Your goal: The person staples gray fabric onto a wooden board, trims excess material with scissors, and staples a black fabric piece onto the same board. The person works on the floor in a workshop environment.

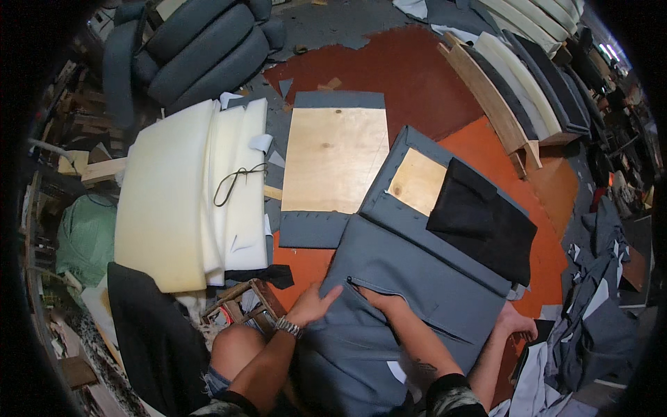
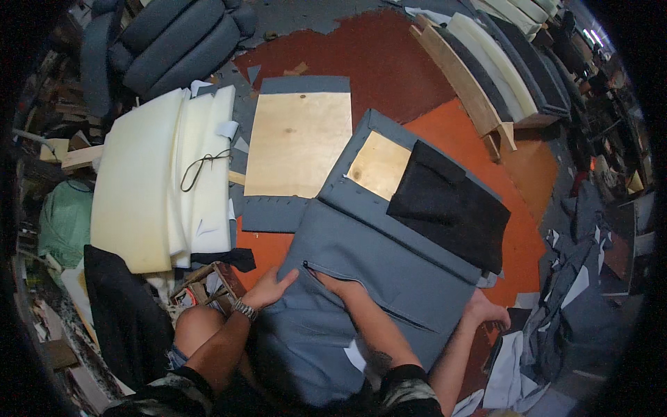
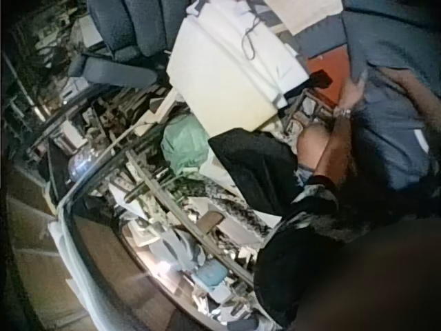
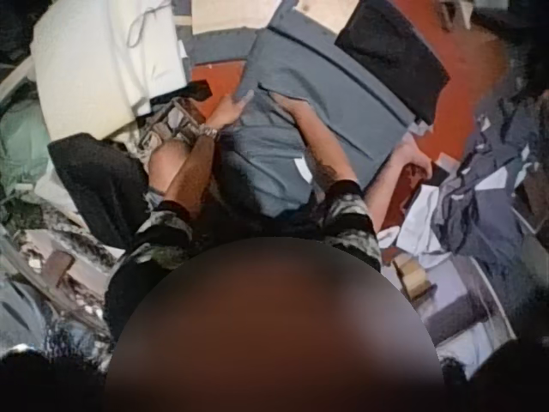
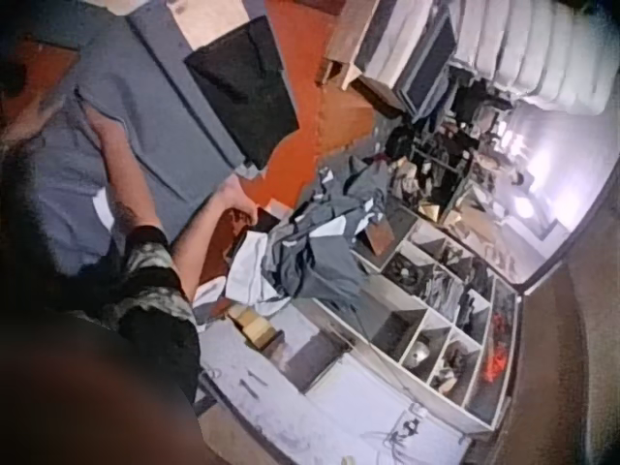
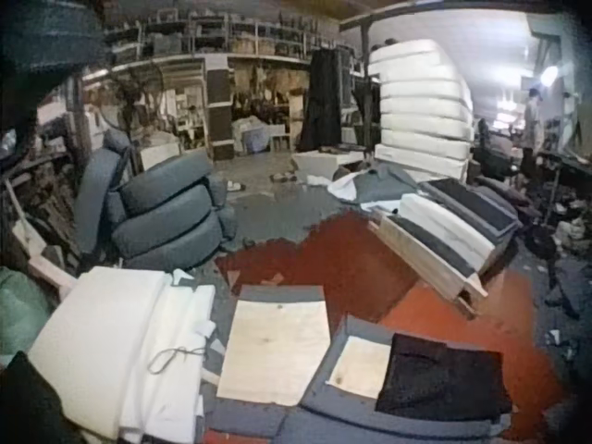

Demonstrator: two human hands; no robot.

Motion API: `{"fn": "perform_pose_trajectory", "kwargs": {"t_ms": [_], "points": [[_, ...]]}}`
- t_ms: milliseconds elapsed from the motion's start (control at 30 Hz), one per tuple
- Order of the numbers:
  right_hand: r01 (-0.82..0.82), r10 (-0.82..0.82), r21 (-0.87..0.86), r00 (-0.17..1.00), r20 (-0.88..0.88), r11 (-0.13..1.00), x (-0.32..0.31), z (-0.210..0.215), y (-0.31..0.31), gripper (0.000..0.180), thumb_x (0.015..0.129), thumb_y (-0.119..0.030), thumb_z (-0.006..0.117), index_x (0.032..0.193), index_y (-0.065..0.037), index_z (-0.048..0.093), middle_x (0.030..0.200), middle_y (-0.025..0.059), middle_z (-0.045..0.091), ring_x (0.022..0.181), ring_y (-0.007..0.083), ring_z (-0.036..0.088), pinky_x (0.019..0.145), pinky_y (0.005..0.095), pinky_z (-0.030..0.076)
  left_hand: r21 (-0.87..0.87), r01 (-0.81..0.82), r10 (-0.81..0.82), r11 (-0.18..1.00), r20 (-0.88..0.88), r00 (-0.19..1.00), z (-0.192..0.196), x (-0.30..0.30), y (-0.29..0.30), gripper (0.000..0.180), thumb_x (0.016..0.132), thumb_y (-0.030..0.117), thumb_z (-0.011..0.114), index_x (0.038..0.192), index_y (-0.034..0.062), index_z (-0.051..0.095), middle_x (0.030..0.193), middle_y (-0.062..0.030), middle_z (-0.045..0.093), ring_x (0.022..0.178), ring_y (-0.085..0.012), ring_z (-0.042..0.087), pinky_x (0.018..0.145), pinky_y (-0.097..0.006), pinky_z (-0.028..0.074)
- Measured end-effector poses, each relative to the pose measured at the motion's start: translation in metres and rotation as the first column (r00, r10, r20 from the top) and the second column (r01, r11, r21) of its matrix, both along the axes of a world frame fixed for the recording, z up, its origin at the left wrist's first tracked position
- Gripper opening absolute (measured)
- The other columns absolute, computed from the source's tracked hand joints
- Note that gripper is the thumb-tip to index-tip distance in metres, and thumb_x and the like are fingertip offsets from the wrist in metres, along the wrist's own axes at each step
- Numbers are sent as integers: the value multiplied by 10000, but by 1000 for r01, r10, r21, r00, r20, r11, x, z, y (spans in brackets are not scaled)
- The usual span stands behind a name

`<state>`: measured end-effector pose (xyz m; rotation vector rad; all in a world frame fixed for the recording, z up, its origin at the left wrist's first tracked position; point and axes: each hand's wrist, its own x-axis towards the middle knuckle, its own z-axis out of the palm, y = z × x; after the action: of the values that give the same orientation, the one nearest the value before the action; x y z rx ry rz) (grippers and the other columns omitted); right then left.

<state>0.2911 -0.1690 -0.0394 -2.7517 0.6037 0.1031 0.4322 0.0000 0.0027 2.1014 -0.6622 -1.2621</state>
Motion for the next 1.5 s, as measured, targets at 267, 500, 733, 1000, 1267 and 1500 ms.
{"fn": "perform_pose_trajectory", "kwargs": {"t_ms": [267, 500, 733, 1000, 1267, 1500], "points": [[124, -124, -4, 992, -31, 992, 19, -3, 7, 505, 1025, -363, 522, 1423, -59, 589, 1446, 223, 590, 1346, 378, 557, 1170, 454, 403, 145, 32, -51, 989, 128, 990, 19, -3, -23, 804, 918, 596, 731, 1283, -103, 572, 1149, -329, 699, 1097, -469, 688, 917, -499, 550], [162, -163, -14, 985, -61, 987, 19, -1, 4, 500, 1024, -360, 525, 1417, -59, 592, 1439, 224, 593, 1343, 375, 558, 1167, 451, 404, 80, 16, -31, 997, 196, 980, 16, -4, -20, 757, 888, 595, 759, 1180, -85, 600, 1031, -321, 719, 978, -493, 706, 847, -534, 560], [171, -171, -15, 983, -65, 985, 22, -6, -4, 494, 1023, -356, 527, 1412, -59, 595, 1431, 224, 596, 1339, 372, 559, 1165, 448, 406, 189, 14, -53, 982, 203, 978, 20, -15, -23, 746, 880, 591, 763, 1191, -68, 599, 1043, -318, 721, 1003, -484, 707, 839, -546, 561], [180, -180, -4, 982, -61, 984, 20, -7, -8, 488, 1021, -352, 530, 1405, -59, 598, 1423, 225, 599, 1335, 368, 560, 1163, 445, 407, 252, 15, -67, 968, 200, 978, 29, -14, -28, 740, 885, 592, 758, 1210, -51, 587, 1032, -315, 724, 991, -501, 707, 831, -570, 563], [174, -174, 0, 983, -62, 985, 27, -7, -15, 481, 1020, -348, 532, 1398, -58, 601, 1415, 225, 602, 1331, 365, 561, 1160, 441, 408, 225, 5, -64, 974, 257, 964, 32, -19, -29, 697, 891, 564, 761, 1172, -51, 589, 1004, -310, 724, 943, -505, 711, 793, -565, 568], [158, -157, 10, 986, -63, 987, 33, -8, -16, 476, 1019, -345, 535, 1393, -58, 604, 1407, 225, 605, 1327, 362, 561, 1158, 438, 409, 243, 17, -77, 970, 240, 968, 33, -19, -29, 677, 910, 532, 753, 1185, -58, 568, 1028, -315, 719, 952, -503, 713, 804, -561, 572]]}}
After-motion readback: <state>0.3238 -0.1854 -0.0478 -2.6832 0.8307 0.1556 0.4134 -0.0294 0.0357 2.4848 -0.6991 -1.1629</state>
